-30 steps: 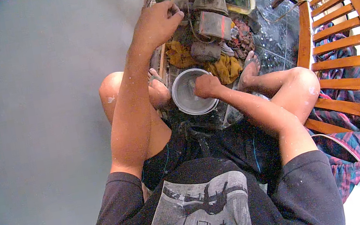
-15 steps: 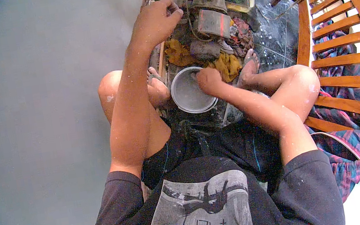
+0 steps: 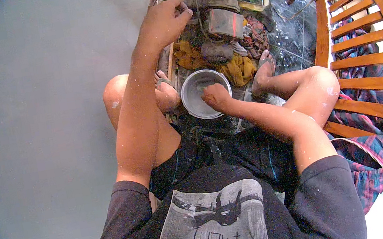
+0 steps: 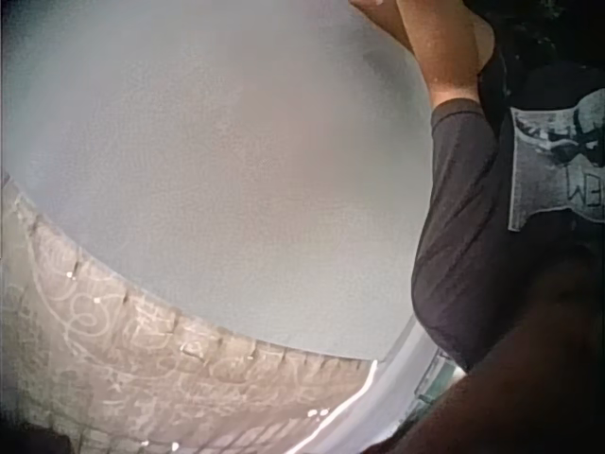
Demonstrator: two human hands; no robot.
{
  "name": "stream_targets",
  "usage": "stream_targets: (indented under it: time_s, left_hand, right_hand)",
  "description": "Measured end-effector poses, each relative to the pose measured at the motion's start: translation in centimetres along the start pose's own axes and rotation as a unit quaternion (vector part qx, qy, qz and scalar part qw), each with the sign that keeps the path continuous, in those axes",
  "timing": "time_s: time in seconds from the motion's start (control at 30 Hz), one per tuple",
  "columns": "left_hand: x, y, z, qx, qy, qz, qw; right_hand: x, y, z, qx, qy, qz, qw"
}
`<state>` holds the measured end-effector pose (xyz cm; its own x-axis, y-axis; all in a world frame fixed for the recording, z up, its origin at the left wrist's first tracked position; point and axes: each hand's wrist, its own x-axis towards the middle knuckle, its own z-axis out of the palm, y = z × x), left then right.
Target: Applying plaster or putty to a wall using a putty knife.
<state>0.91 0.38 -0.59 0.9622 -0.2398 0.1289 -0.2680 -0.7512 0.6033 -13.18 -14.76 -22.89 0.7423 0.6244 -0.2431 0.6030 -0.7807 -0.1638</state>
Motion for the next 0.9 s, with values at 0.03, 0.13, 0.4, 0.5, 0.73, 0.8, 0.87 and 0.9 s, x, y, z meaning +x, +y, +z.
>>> stream_targets:
  time_s: [0.03, 0.13, 0.4, 0.5, 0.73, 0.8, 0.87, 0.9]
  left_hand:
    - [0.0, 0.0, 0.0, -0.005, -0.006, -0.003, 1.0]
    - [-0.2, 0.0, -0.1, -0.018, 0.003, -0.004, 1.0]
    - [0.1, -0.2, 0.5, -0.01, 0.032, 0.027, 0.999]
    - [-0.2, -0.7, 0.3, -0.019, 0.032, 0.022, 0.999]
    - [0.4, -0.8, 0.9, 0.0, 0.036, 0.041, 0.999]
    - [0.4, -0.8, 0.8, -0.004, 0.039, 0.043, 0.998]
    - [-0.3, -1.0, 0.4, -0.006, 0.042, 0.035, 0.998]
    - [0.0, -0.9, 0.5, -0.011, 0.043, 0.034, 0.998]
  right_hand:
    - [-0.2, 0.0, 0.2, 0.005, -0.013, -0.023, 1.0]
    - [0.6, 0.5, -2.2, -0.016, -0.04, -0.049, 0.998]
    - [-0.1, 0.6, 0.1, -0.045, -0.018, -0.067, 0.997]
    - [0.9, 0.6, -1.4, -0.029, -0.046, -0.063, 0.997]
    - [0.1, 1.2, 0.2, -0.068, 0.02, -0.102, 0.992]
    - [0.5, 1.0, -0.4, -0.052, 0.017, -0.07, 0.996]
    - [0.9, 0.1, -3.2, -0.04, 0.023, -0.034, 0.998]
    - [1.0, 0.2, -3.0, -0.041, 0.022, -0.033, 0.998]
